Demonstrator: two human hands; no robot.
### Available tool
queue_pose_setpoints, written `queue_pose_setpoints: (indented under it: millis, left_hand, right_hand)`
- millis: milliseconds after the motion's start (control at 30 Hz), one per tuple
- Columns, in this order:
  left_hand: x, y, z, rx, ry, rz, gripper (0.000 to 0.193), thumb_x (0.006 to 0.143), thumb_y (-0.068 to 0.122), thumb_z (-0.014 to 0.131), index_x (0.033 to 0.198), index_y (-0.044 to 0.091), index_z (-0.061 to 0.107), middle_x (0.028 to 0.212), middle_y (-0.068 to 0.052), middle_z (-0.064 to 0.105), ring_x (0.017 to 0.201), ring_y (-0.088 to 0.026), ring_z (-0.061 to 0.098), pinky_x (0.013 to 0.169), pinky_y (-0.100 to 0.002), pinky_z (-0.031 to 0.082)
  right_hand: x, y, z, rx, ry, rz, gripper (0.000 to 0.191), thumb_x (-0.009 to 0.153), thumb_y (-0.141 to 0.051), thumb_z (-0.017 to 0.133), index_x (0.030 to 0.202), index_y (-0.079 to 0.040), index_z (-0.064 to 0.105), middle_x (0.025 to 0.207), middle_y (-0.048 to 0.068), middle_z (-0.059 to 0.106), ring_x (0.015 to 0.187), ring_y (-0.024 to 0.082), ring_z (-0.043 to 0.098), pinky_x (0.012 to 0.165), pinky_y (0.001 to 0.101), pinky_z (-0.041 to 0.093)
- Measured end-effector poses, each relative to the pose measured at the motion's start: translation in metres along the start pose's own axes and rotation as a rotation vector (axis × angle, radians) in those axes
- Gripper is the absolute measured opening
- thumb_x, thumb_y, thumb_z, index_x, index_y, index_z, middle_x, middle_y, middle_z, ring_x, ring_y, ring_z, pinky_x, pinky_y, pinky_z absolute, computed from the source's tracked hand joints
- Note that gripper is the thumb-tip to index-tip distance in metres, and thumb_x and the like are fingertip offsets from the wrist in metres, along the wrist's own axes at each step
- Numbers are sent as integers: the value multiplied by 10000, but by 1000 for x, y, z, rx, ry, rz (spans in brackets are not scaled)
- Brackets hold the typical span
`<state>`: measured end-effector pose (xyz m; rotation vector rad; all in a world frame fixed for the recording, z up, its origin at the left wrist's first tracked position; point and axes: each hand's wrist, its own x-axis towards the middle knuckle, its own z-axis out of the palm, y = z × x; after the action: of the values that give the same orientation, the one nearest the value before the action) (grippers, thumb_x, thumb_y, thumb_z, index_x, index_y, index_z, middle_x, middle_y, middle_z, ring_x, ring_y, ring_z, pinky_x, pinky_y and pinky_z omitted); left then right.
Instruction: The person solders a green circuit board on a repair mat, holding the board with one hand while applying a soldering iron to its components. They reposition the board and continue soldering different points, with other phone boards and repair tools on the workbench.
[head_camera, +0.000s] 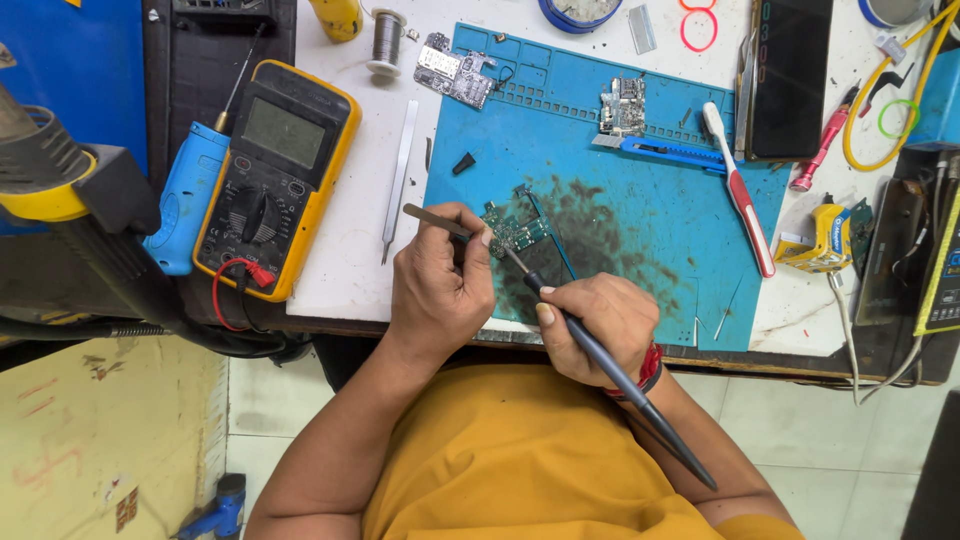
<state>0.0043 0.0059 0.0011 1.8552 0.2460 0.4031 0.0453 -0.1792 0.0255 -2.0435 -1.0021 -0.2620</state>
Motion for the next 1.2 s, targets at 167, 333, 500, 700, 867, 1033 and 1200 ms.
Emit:
queue_pose_setpoints:
  millis: [167,333,500,700,867,1033,1200]
  left_hand:
    - [-1,1,0,-2,-3,-6,131,1007,-2,631,1083,23,527,733,-50,616,573,-103,619,516,-267,474]
    - [0,1,1,4,4,10,130,1007,-1,631,1085,23,530,742,-49,621,585,-102,627,521,-265,483]
    - [-1,1,0,-1,-7,-2,125,1011,1,628,1082,19,527,731,-47,617,576,-100,624,514,-264,476]
    - [0,0,0,5,-13,13,120,1011,-2,624,1079,21,527,732,-45,618,580,-97,626,512,-260,474]
    - [0,0,0,3,-10,22,123,1012,-4,621,1085,20,525,739,-46,617,587,-98,628,515,-258,477]
    - [-1,0,0,8,-13,5,126,1009,-4,623,1084,20,525,727,-46,612,574,-97,619,509,-261,470]
    - [0,0,0,9,-17,13,130,1007,-5,623,1083,21,521,719,-45,608,561,-99,613,501,-264,464]
  right_hand:
    - [0,0,0,-5,12,11,89,880,-36,732,934,-31,662,748,97,676,624,247,655,590,344,505]
    - [0,-1,0,-15,15,26,88,880,-37,733,932,-28,663,747,101,675,623,250,653,589,344,501]
    - [0,0,0,-3,6,7,89,879,-36,734,931,-24,663,744,101,672,622,251,653,586,344,499]
    - [1,0,-1,-7,1,-5,94,868,-37,737,927,-30,665,746,102,675,623,253,655,586,347,499]
    - [1,0,-2,-3,2,-3,100,865,-33,734,935,-26,664,749,102,676,624,253,654,590,347,498]
    - [1,-1,-2,-21,1,-15,109,862,-33,739,940,-29,662,754,105,674,630,260,655,593,349,497]
    - [0,0,-1,-13,11,-16,110,855,-27,739,931,-28,659,739,99,668,612,254,646,581,347,491]
